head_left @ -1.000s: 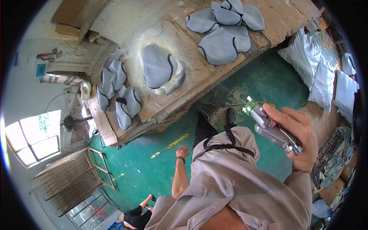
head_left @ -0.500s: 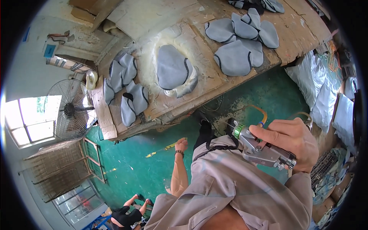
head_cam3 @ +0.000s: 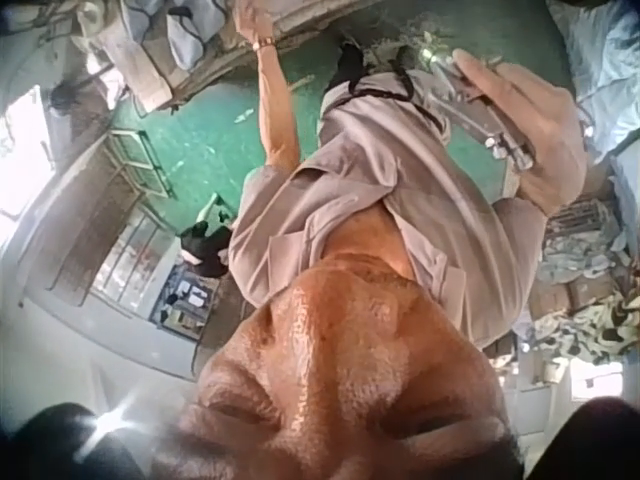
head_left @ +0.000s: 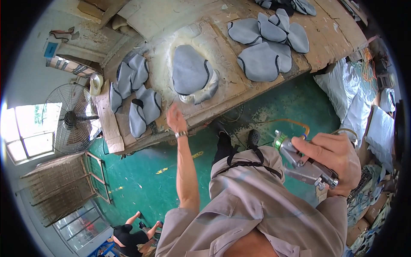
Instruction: Applying adhesive spray to grey padding components and placing them onto a template for assembly.
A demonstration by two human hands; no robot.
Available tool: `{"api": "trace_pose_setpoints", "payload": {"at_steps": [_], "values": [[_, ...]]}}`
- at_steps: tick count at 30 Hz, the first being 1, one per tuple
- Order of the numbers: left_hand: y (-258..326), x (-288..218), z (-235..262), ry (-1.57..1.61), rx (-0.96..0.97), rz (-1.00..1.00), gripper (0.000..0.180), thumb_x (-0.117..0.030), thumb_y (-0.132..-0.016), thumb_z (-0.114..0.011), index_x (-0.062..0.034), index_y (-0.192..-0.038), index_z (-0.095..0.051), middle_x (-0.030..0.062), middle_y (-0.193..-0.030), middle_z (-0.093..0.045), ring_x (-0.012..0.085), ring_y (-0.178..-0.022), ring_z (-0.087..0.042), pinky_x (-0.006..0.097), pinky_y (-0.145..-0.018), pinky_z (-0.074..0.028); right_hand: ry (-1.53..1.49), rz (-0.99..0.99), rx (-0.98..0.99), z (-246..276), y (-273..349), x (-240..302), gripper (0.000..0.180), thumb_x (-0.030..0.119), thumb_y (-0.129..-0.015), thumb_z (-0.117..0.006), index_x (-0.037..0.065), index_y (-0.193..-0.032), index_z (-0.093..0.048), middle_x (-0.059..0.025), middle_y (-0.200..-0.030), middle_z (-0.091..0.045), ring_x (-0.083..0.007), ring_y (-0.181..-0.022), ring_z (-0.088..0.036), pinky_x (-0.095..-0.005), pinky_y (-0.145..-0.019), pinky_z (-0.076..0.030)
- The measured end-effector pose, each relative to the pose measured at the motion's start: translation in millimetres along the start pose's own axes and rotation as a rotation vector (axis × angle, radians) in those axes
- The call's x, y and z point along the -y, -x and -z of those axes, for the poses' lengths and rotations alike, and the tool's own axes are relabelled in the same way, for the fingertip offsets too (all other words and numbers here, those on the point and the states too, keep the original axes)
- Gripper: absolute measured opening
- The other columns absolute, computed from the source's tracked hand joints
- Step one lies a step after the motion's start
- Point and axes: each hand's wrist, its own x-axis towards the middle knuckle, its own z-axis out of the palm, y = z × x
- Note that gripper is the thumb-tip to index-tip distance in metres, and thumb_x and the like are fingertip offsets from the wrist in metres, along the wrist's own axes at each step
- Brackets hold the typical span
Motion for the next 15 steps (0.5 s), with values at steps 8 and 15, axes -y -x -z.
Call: {"api": "trace_pose_setpoints", "payload": {"at_steps": [8,15], "values": [[-92.5,-33.1,-14.9,-0.256,0.19,-0.221,0.035,-0.016,-0.076,-0.083,-0.0158,-0.111,-0.08,0.0087,-0.128,-0.067,0.0332,-0.126,-0.057,0.048,-0.109,-0.045,0.014,-0.042,-0.041,5.5,23.8,3.6,0.065,0.015,-0.078,-0.08,-0.001,-0.139,-0.064,-0.011,-0.085,-0.069,-0.0263,-0.069,-0.068,-0.0376,-0.059,-0.053],[-95.3,-46.4,-22.3,-0.343,0.155,-0.226,0.02,-0.016,-0.069,-0.087,-0.0136,-0.089,-0.083,0.0043,-0.121,-0.067,0.0305,-0.121,-0.06,0.046,-0.104,-0.047,-0.035,-0.238,-0.129,7.0,53.4,0.4,0.064,0.001,-0.077,-0.074,0.0,-0.14,-0.063,-0.0176,-0.099,-0.072,-0.0351,-0.083,-0.072,-0.0426,-0.072,-0.056]]}}
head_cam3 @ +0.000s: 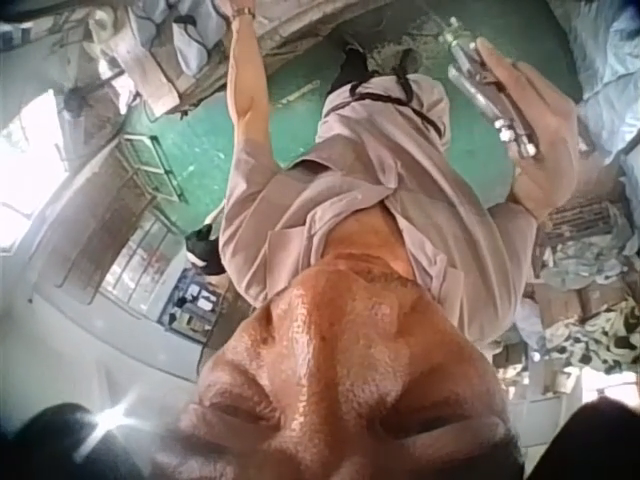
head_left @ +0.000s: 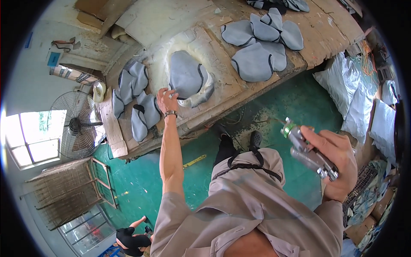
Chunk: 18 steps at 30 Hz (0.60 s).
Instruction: Applying adhesive spray to grey padding components and placing them onto a template for assembly.
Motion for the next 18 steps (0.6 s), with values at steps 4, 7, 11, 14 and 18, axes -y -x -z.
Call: {"api": "trace_pose_setpoints", "payload": {"at_steps": [4,7,11,14,18], "values": [[-5.2,-3.0,26.8,-0.038,-0.042,0.013,0.018,-0.015,-0.067,-0.086,-0.013,-0.084,-0.08,0.0035,-0.117,-0.067,0.0297,-0.118,-0.06,0.045,-0.101,-0.048,-0.017,0.028,-0.046,-8.8,3.3,-7.6,0.061,0.001,-0.075,-0.073,0.0,-0.136,-0.066,-0.0186,-0.097,-0.071,-0.0359,-0.082,-0.072,-0.0407,-0.073,-0.055],[-10.4,-25.8,56.5,-0.029,-0.122,-0.026,0.017,-0.015,-0.068,-0.086,-0.0123,-0.083,-0.079,0.003,-0.116,-0.068,0.0293,-0.117,-0.061,0.045,-0.101,-0.047,-0.081,-0.056,-0.082,-16.9,10.3,-7.6,0.06,0.002,-0.072,-0.07,-0.001,-0.132,-0.068,-0.0183,-0.092,-0.07,-0.0357,-0.082,-0.071,-0.039,-0.072,-0.054],[-12.1,-31.3,128.4,-0.024,-0.143,0.018,0.018,-0.015,-0.072,-0.083,-0.0122,-0.089,-0.079,0.0043,-0.117,-0.069,0.0286,-0.116,-0.062,0.044,-0.101,-0.048,-0.089,-0.073,-0.069,-41.6,18.2,-22.3,0.067,0.007,-0.07,-0.065,-0.003,-0.135,-0.066,-0.0182,-0.088,-0.066,-0.034,-0.078,-0.067,-0.0362,-0.07,-0.051],[-12.6,-1.2,186.3,-0.015,-0.02,-0.059,0.02,-0.013,-0.073,-0.082,-0.0133,-0.093,-0.08,0.0056,-0.11,-0.073,0.0287,-0.111,-0.065,0.041,-0.1,-0.05,-0.152,0.012,-0.001,-49.2,19.9,-21.8,0.073,0.005,-0.067,-0.064,-0.003,-0.14,-0.062,-0.0198,-0.091,-0.064,-0.0338,-0.075,-0.063,-0.0359,-0.067,-0.049],[-17.1,59.5,258.2,-0.059,0.031,-0.044,0.021,-0.015,-0.074,-0.082,-0.014,-0.095,-0.081,0.0064,-0.109,-0.073,0.0282,-0.111,-0.065,0.041,-0.099,-0.05,-0.164,0.032,-0.011,-83.3,7.5,8.8,0.075,-0.005,-0.067,-0.062,-0.003,-0.142,-0.061,-0.0196,-0.09,-0.064,-0.0336,-0.072,-0.061,-0.0349,-0.065,-0.048]]}}
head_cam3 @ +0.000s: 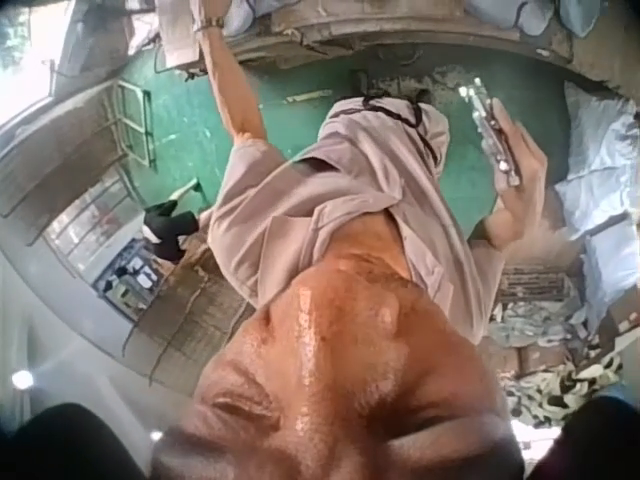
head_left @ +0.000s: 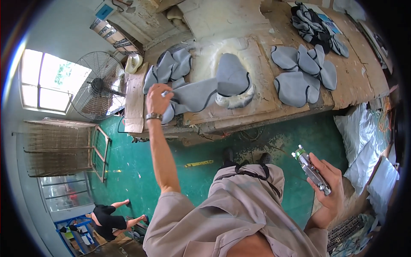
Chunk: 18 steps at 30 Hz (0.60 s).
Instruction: Applying adhesive spray to grey padding components and placing them onto a template for assembly.
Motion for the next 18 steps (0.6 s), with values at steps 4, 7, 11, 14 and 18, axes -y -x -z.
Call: {"api": "trace_pose_setpoints", "payload": {"at_steps": [4,7,11,14,18], "values": [[-6.6,85.5,46.2,-0.04,0.03,0.071,0.021,-0.014,-0.075,-0.082,-0.0121,-0.096,-0.08,0.0085,-0.107,-0.072,0.0291,-0.108,-0.066,0.041,-0.096,-0.052,0.044,0.02,0.013,-37.4,-24.8,35.8,0.075,-0.011,-0.068,-0.067,-0.002,-0.142,-0.061,-0.019,-0.09,-0.065,-0.0332,-0.072,-0.062,-0.0336,-0.066,-0.049],[-7.4,136.8,74.6,-0.125,-0.076,0.095,0.02,-0.013,-0.074,-0.082,-0.0105,-0.094,-0.079,0.01,-0.104,-0.07,0.0311,-0.105,-0.066,0.042,-0.093,-0.052,0.077,0.017,0.047,-66.7,-44.9,56.8,0.074,-0.011,-0.07,-0.071,-0.001,-0.142,-0.061,-0.0192,-0.091,-0.066,-0.033,-0.074,-0.064,-0.0335,-0.068,-0.05],[4.9,207.0,72.2,-0.284,-0.279,0.139,0.023,-0.014,-0.075,-0.083,-0.0148,-0.098,-0.079,0.0092,-0.11,-0.067,0.0318,-0.107,-0.064,0.043,-0.092,-0.052,0.102,-0.014,0.051,-99.1,-64.8,80.7,0.065,-0.005,-0.077,-0.075,-0.003,-0.14,-0.062,-0.0167,-0.089,-0.065,-0.0276,-0.072,-0.06,-0.0331,-0.068,-0.048],[41.4,258.0,28.2,-0.303,-0.349,0.135,0.022,-0.014,-0.077,-0.082,-0.0166,-0.098,-0.078,0.0093,-0.111,-0.066,0.0334,-0.108,-0.063,0.044,-0.093,-0.052,0.129,-0.053,0.055,-115.3,-75.8,98.8,0.064,-0.005,-0.077,-0.074,-0.003,-0.14,-0.063,-0.0165,-0.089,-0.065,-0.0271,-0.072,-0.059,-0.0329,-0.068,-0.048],[134.4,380.9,-57.1,-0.386,-0.059,0.475,0.029,-0.013,-0.079,-0.078,-0.0232,-0.106,-0.076,0.0094,-0.116,-0.07,0.0341,-0.112,-0.065,0.046,-0.097,-0.052,0.148,-0.014,0.063,-123.7,-91.0,121.4,0.066,-0.006,-0.076,-0.075,-0.002,-0.141,-0.062,-0.0169,-0.091,-0.066,-0.028,-0.073,-0.061,-0.0324,-0.069,-0.049]]}}
